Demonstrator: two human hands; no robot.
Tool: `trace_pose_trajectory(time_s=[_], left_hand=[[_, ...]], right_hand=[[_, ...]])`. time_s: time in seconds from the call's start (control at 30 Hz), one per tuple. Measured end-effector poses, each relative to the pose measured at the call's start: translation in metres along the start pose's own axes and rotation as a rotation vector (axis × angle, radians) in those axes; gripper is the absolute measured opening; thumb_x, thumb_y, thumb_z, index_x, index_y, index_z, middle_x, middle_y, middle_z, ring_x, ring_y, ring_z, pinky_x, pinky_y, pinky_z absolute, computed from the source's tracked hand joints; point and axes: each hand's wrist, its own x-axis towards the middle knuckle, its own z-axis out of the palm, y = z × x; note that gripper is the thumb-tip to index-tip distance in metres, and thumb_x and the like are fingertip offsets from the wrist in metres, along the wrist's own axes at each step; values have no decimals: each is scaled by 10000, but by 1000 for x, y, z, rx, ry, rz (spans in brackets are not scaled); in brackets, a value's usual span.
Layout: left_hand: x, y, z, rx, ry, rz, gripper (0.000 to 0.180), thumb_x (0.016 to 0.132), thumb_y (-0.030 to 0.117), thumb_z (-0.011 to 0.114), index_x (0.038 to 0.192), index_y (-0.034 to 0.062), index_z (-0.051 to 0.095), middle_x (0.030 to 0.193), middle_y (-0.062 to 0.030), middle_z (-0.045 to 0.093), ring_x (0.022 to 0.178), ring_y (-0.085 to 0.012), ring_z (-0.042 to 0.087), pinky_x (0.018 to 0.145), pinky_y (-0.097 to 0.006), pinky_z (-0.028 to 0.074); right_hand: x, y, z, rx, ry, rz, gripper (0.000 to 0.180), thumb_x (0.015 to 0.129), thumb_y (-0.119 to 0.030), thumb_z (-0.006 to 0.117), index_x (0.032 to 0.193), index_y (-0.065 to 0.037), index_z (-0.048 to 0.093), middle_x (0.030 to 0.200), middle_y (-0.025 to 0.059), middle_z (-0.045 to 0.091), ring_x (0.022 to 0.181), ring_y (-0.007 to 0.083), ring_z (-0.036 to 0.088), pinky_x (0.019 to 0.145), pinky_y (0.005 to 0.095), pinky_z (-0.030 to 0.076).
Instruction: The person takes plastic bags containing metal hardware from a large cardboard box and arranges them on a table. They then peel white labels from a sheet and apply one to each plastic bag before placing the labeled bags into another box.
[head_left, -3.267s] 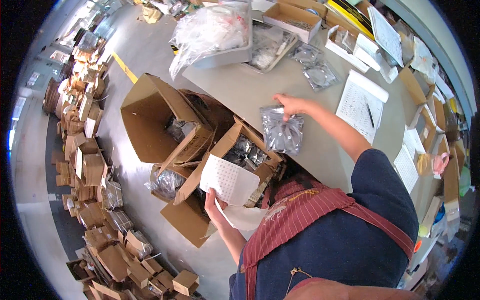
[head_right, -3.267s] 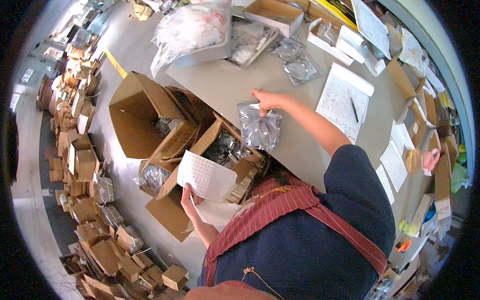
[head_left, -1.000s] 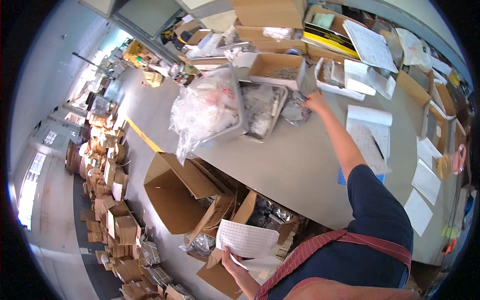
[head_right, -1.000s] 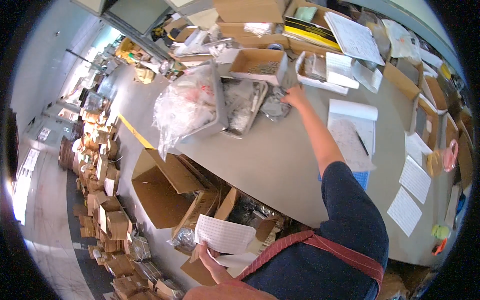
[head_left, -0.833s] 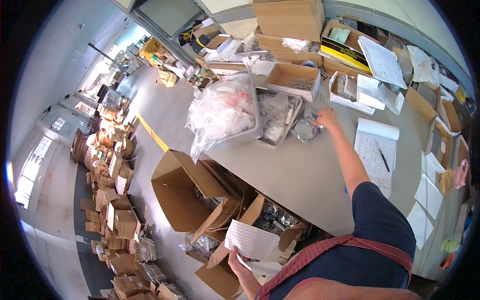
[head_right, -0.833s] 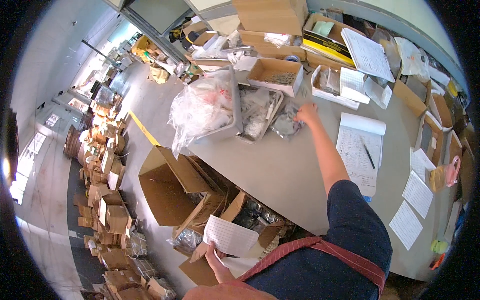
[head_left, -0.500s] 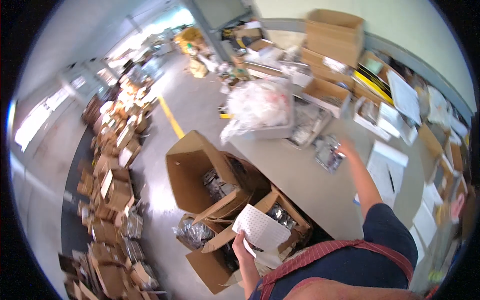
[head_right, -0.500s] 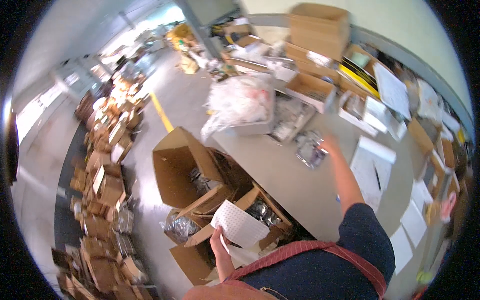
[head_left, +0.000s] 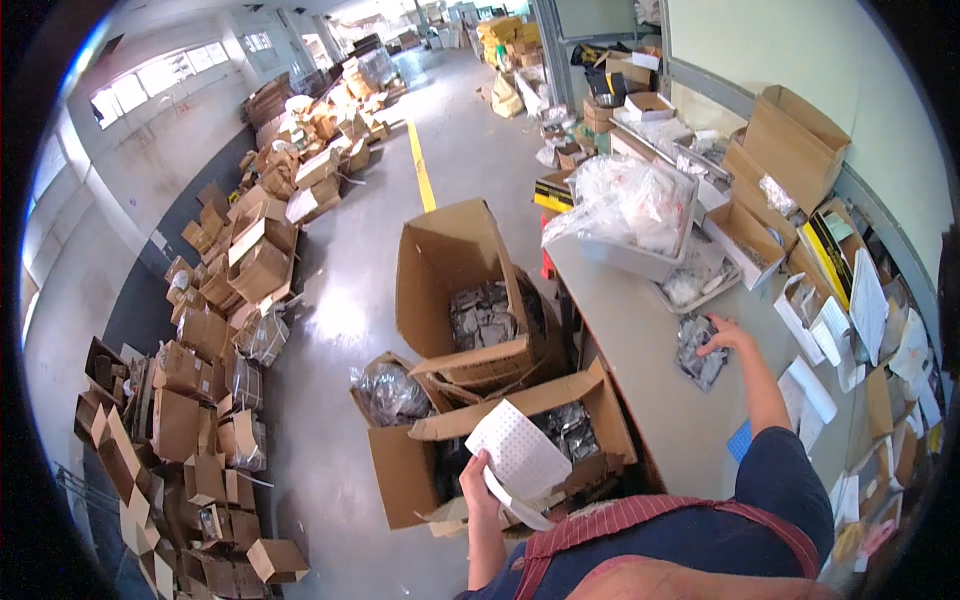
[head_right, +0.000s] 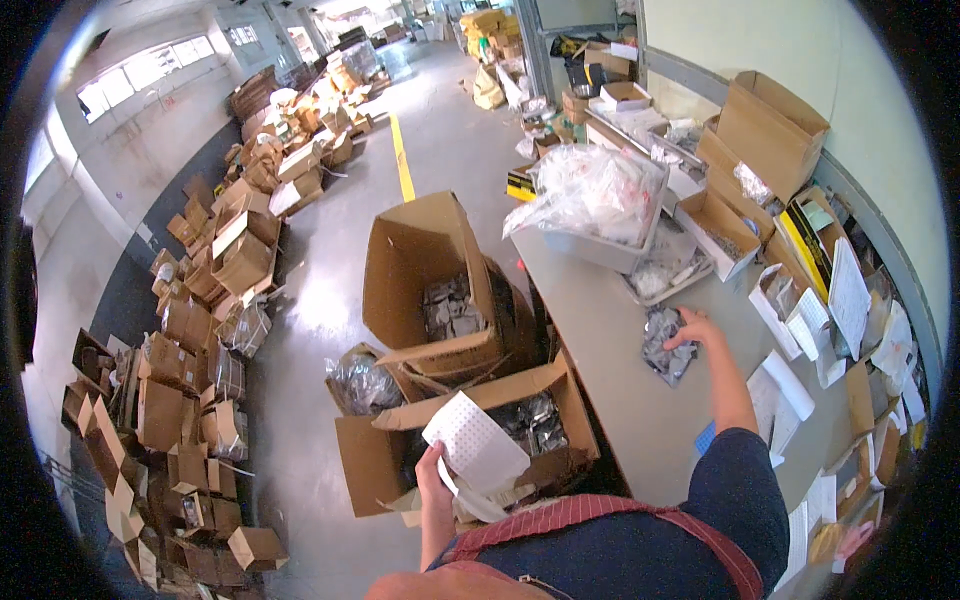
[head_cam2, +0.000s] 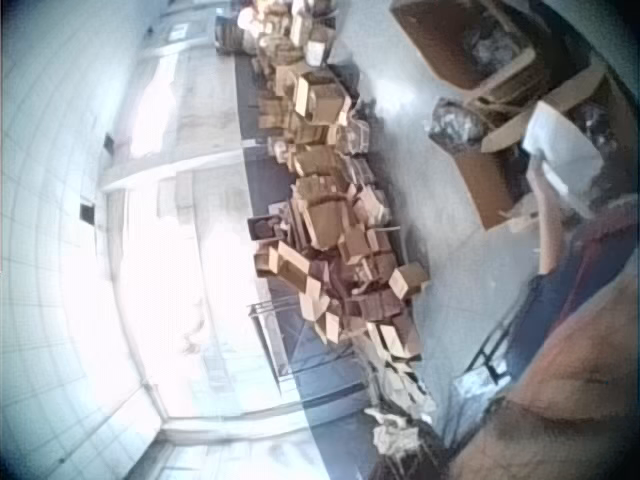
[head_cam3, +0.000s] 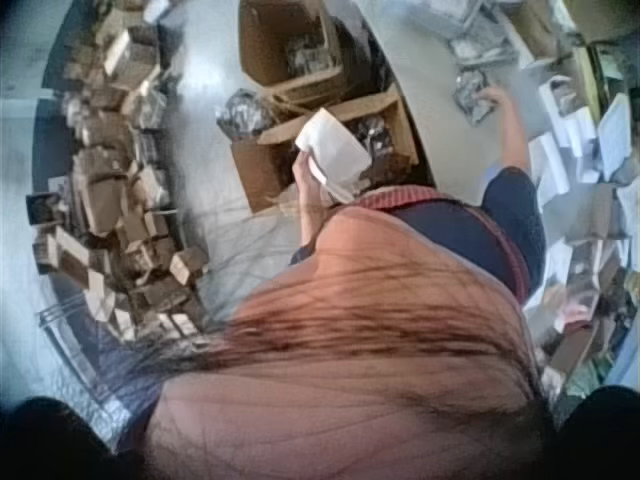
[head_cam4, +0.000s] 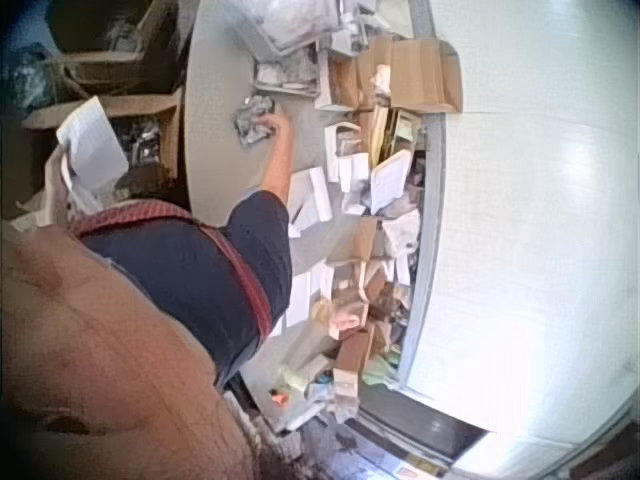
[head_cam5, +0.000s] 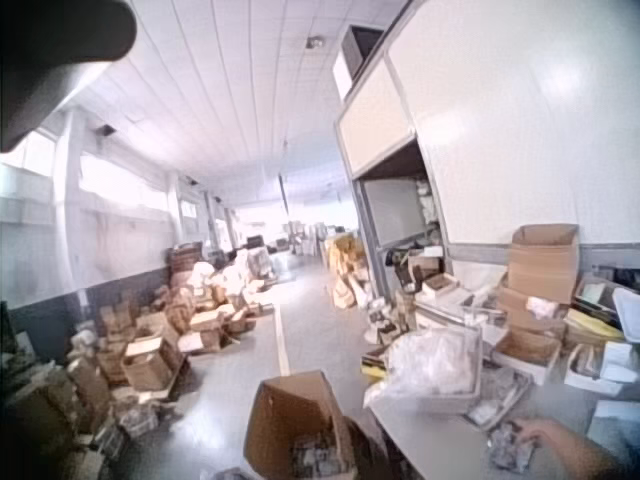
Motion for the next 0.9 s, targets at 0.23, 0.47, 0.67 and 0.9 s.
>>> trace_pose_trajectory(time_s=[0.23, 0.47, 0.67, 0.9], left_hand=[[-27, 15, -9, -28, 125, 95, 338, 937, 162, 552, 1199, -52, 567, 1075, -116, 656, 930, -220, 649, 834, -344, 511], [-34, 29, -40, -32, 197, 145, 323, 948, 123, 533, 1190, -85, 577, 1057, -146, 668, 896, -227, 668, 798, -337, 532], [-27, 28, -39, -21, 197, 115, 282, 923, 93, 578, 1142, -84, 606, 998, -122, 677, 842, -197, 661, 762, -321, 532], [-7, 34, 2, 112, 103, 160, 356, 936, 120, 560, 1220, -95, 565, 1094, -154, 659, 934, -232, 655, 834, -343, 516]], right_hand=[[-27, -14, 34, -168, 28, -66, 1036, 406, -394, 934, 1290, -65, 507, 1336, 226, 494, 1239, 368, 471, 1038, 432, 391], [-87, -64, 98, 530, -35, -82, 607, 487, -83, 826, 1047, 34, 623, 909, 125, 661, 862, 269, 637, 793, 371, 502], [-90, -226, 140, 684, -431, -368, 695, 537, -51, 819, 1189, -31, 577, 1015, 90, 643, 937, 222, 616, 854, 363, 503], [-44, -347, 141, 925, 35, -705, 417, 880, -248, 689, 1142, 59, 582, 1051, 98, 660, 1004, 169, 618, 900, 302, 481]])
